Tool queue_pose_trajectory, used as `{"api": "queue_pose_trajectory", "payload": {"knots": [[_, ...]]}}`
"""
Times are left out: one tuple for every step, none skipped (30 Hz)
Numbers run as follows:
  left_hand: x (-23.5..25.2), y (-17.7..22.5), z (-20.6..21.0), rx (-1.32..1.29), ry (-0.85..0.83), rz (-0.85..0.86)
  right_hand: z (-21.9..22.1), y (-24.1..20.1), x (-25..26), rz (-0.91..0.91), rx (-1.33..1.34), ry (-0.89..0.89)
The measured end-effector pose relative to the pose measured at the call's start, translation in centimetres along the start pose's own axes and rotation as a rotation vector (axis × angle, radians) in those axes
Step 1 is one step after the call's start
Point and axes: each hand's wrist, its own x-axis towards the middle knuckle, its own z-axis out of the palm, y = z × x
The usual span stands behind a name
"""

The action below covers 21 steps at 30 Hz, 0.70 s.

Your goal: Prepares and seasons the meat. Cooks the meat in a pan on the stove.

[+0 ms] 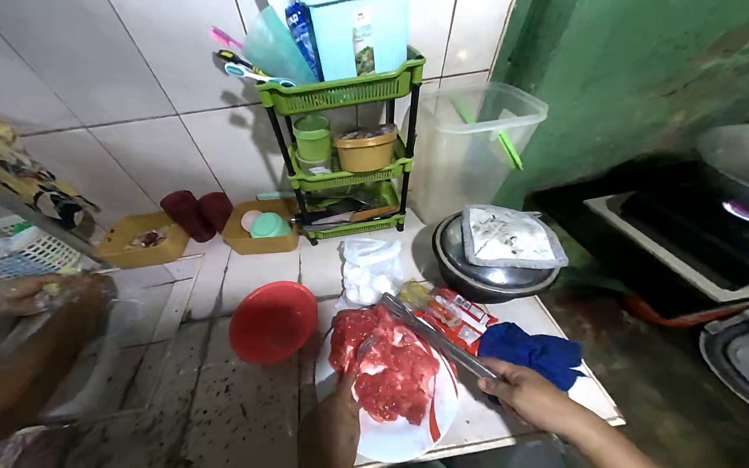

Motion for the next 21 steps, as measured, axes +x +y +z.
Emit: {"api": "queue_pose_trajectory", "payload": {"knots": [[-0.1, -0.4, 0.5, -0.014, 0.044, 0.021, 0.1, 0.2, -0.1, -0.012, -0.005, 0.012], [-0.1, -0.7, 0.8, -0.025, 0.071, 0.033, 0.2, 0.3, -0.3, -0.027, -0.008, 0.016], [-0.2, -1.0, 1.3, -0.032, 0.105, 0.044, 0.3, 0.4, -0.6, -0.039, -0.009, 0.017], [-0.3, -1.2, 1.7, -0.036, 0.137, 0.051, 0.4, 0.5, -0.9, -0.045, 0.002, 0.014], [-0.4, -1.2, 1.8, -0.036, 0.139, 0.046, 0.6, 0.5, -1.2, -0.046, 0.017, 0.007], [-0.5, -1.2, 1.7, -0.034, 0.121, 0.031, 0.6, 0.6, -1.5, -0.041, 0.036, -0.005], [-0.7, -1.2, 1.6, -0.031, 0.108, 0.021, 0.7, 0.8, -1.8, -0.034, 0.055, -0.016], [-0.9, -1.3, 1.5, -0.029, 0.102, 0.017, 0.9, 1.1, -1.9, -0.029, 0.070, -0.019], [-1.0, -1.4, 1.6, -0.029, 0.113, 0.023, 1.0, 1.5, -2.0, -0.029, 0.075, -0.016], [-1.1, -1.6, 1.8, -0.030, 0.127, 0.033, 1.3, 1.8, -2.2, -0.029, 0.076, -0.007], [-1.3, -1.9, 1.9, -0.038, 0.149, 0.056, 1.5, 2.0, -2.4, -0.026, 0.075, 0.008], [-1.4, -2.0, 1.7, -0.046, 0.144, 0.065, 1.8, 2.2, -2.6, -0.024, 0.070, 0.025], [-1.7, -2.0, 1.5, -0.053, 0.131, 0.071, 2.1, 2.4, -2.8, -0.020, 0.064, 0.037], [-1.9, -1.9, 1.2, -0.065, 0.134, 0.084, 2.4, 2.5, -3.0, -0.015, 0.060, 0.045], [-2.1, -1.9, 1.1, -0.084, 0.176, 0.118, 2.6, 2.7, -3.1, -0.011, 0.062, 0.055], [-2.1, -1.8, 1.3, -0.107, 0.253, 0.174, 2.8, 2.7, -3.1, -0.006, 0.061, 0.061], [-1.9, -1.7, 1.5, -0.125, 0.322, 0.230, 2.9, 2.7, -3.1, 0.000, 0.058, 0.057], [-1.6, -1.4, 1.5, -0.131, 0.349, 0.261, 3.0, 2.7, -3.1, 0.005, 0.057, 0.046], [-1.1, -1.0, 1.3, -0.109, 0.330, 0.258, 3.0, 2.6, -3.1, 0.012, 0.053, 0.030], [-0.5, -0.5, 1.0, -0.059, 0.278, 0.231, 3.0, 2.4, -3.1, 0.015, 0.055, 0.021], [0.1, 0.2, 0.3, 0.007, 0.171, 0.176, 3.0, 2.3, -3.1, 0.014, 0.061, 0.017]]}}
